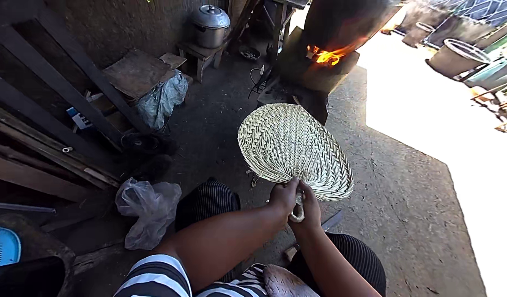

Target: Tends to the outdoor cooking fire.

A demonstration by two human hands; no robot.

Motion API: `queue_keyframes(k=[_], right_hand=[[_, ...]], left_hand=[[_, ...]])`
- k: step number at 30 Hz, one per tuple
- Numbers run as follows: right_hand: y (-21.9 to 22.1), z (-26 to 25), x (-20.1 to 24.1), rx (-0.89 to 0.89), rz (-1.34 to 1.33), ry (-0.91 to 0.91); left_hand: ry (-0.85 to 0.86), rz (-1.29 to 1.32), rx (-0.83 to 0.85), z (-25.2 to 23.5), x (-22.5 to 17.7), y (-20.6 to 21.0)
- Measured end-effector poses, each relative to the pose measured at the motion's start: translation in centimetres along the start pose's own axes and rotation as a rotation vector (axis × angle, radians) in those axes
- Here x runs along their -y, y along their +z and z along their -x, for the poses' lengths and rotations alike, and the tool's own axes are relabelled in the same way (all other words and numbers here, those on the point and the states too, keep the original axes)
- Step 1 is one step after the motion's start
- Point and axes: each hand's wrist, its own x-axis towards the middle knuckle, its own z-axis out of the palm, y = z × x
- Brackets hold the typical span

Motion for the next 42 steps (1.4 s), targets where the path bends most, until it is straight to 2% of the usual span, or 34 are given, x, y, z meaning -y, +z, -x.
queue_keyframes(k=[6, 13, 17, 18, 22, 24, 27, 32, 35, 37, 40, 42], right_hand=[[0.0, 0.2, 0.6, -0.055, -0.009, 0.044], [-0.8, 0.1, 1.4, 0.026, 0.146, -0.101], [-1.1, -0.4, 1.0, -0.104, 0.146, 0.018], [-1.0, -0.2, 1.1, -0.119, 0.166, 0.014], [-0.8, 0.8, 2.4, 0.006, 0.218, -0.160], [-0.9, 0.3, 2.1, -0.011, 0.194, -0.138], [-1.2, -0.2, 1.4, -0.093, 0.185, 0.020], [-0.9, 0.4, 1.9, -0.001, 0.159, -0.087], [-1.0, -0.2, 1.2, -0.064, 0.123, 0.012], [-1.0, -0.1, 1.0, -0.090, 0.136, 0.047], [-0.8, 0.5, 1.5, -0.012, 0.151, -0.050], [-0.9, 0.4, 1.5, 0.006, 0.137, -0.069]], left_hand=[[-0.027, -0.035, -0.013, -0.2, 0.2, 0.4], [0.180, 0.008, 0.032, -0.2, 1.1, 0.9], [0.045, 0.020, -0.008, -1.1, 1.4, 1.0], [0.058, 0.006, -0.013, -1.1, 1.5, 1.0], [0.307, -0.003, 0.052, -0.5, 1.3, 1.2], [0.259, -0.019, 0.055, -0.9, 1.2, 1.1], [0.114, -0.078, -0.041, -1.5, 1.6, 1.0], [0.281, -0.050, 0.004, -1.1, 1.7, 1.0], [0.139, -0.031, -0.029, -1.3, 1.5, 0.9], [0.111, -0.078, -0.066, -1.3, 1.7, 0.8], [0.271, -0.099, -0.049, -0.9, 1.8, 0.8], [0.278, -0.063, -0.021, -0.8, 1.6, 0.8]])
